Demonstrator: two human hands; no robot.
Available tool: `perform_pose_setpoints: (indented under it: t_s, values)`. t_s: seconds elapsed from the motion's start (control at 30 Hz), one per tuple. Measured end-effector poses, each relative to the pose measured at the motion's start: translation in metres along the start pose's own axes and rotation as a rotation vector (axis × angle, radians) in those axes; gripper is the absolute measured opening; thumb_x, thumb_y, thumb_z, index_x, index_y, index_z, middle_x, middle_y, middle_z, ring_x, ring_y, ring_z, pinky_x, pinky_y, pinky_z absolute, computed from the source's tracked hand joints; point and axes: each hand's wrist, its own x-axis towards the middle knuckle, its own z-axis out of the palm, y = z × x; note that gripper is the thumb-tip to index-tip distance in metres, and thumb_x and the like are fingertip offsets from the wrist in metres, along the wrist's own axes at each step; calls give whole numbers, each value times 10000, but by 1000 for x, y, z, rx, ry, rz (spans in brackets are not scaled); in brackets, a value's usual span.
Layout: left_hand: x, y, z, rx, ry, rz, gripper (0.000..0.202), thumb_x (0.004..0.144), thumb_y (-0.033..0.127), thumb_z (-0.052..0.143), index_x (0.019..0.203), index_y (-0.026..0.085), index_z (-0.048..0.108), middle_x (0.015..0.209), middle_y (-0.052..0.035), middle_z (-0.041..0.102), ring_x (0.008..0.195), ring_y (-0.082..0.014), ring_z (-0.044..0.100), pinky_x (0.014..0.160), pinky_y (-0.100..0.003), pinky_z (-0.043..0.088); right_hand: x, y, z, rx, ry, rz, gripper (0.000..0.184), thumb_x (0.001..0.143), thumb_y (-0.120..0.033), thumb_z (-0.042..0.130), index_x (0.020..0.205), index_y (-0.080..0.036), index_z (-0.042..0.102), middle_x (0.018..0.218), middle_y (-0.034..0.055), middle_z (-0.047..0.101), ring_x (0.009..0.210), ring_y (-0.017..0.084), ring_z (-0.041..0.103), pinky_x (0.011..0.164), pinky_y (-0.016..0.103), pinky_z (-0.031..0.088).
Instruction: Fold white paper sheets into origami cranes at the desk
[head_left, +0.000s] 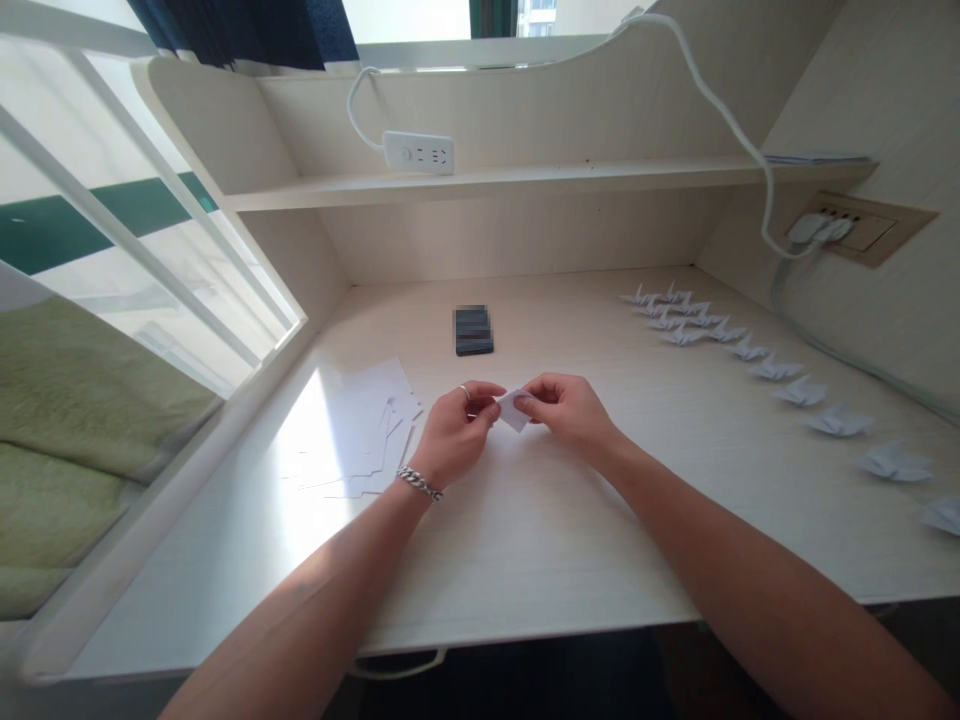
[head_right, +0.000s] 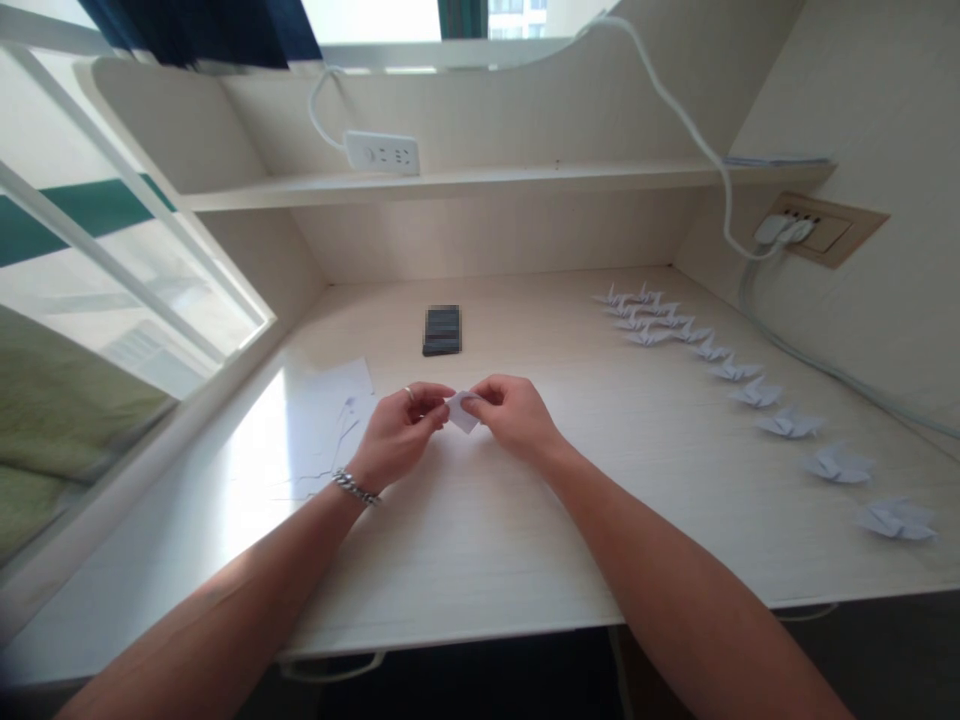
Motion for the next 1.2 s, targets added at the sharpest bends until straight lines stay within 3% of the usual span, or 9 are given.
perform_pose_setpoints:
  t_s: [0.27, 0.47, 0.6, 0.7, 0.9, 1.2]
  values:
    - [3, -8, -7, -53, 82, 35, 247, 783, 201, 634, 1024, 172, 677, 795, -44, 716, 769, -172, 666, 741, -302, 506, -5, -8, -1, -135, -110, 31, 168, 775, -345, 652, 756, -189, 711, 648, 7, 662, 614, 146, 598, 554, 255, 416]
    - [2, 3, -9, -44, 225, 67, 270, 813, 334, 664, 1017, 159, 687, 802, -56, 716, 706, -150, 638, 654, -266, 496, -5, -11, 0, -26, 39, 12, 192, 758, -364, 697, 823, -193, 756, 718, 34, 714, 588, 159, 649, 538, 270, 467]
    - [-1, 10, -4, -184, 97, -20, 372, 743, 357, 753, 1033, 136, 678, 677, -40, 702, 588, -136, 614, 563, -252, 479, -6, -10, 4, 56, 110, -54, 207, 750, -353, 711, 865, -193, 772, 732, 44, 729, 633, 179, 679, 568, 286, 514]
    - [-3, 14, 0, -267, 42, -63, 367, 723, 354, 778, 1001, 132, 690, 695, -57, 723, 631, -161, 665, 605, -277, 519, -9, -11, 7, 81, 100, -110, 187, 768, -316, 691, 894, -209, 779, 780, 45, 746, 659, 176, 682, 621, 309, 545]
    - [-2, 14, -1, -306, 87, -55, 354, 716, 369, 792, 970, 137, 710, 748, -68, 747, 703, -173, 692, 662, -291, 542, -12, -10, 10, 61, 63, -151, 215, 793, -238, 637, 951, -226, 782, 822, 42, 756, 728, 184, 685, 693, 334, 555]
    - [-2, 14, 0, -312, 99, -38, 344, 707, 363, 797, 960, 145, 717, 769, -62, 748, 699, -167, 684, 656, -287, 537, -12, -11, 9, 74, 69, -140, 210, 785, -257, 653, 949, -230, 783, 814, 38, 755, 727, 185, 689, 689, 335, 563]
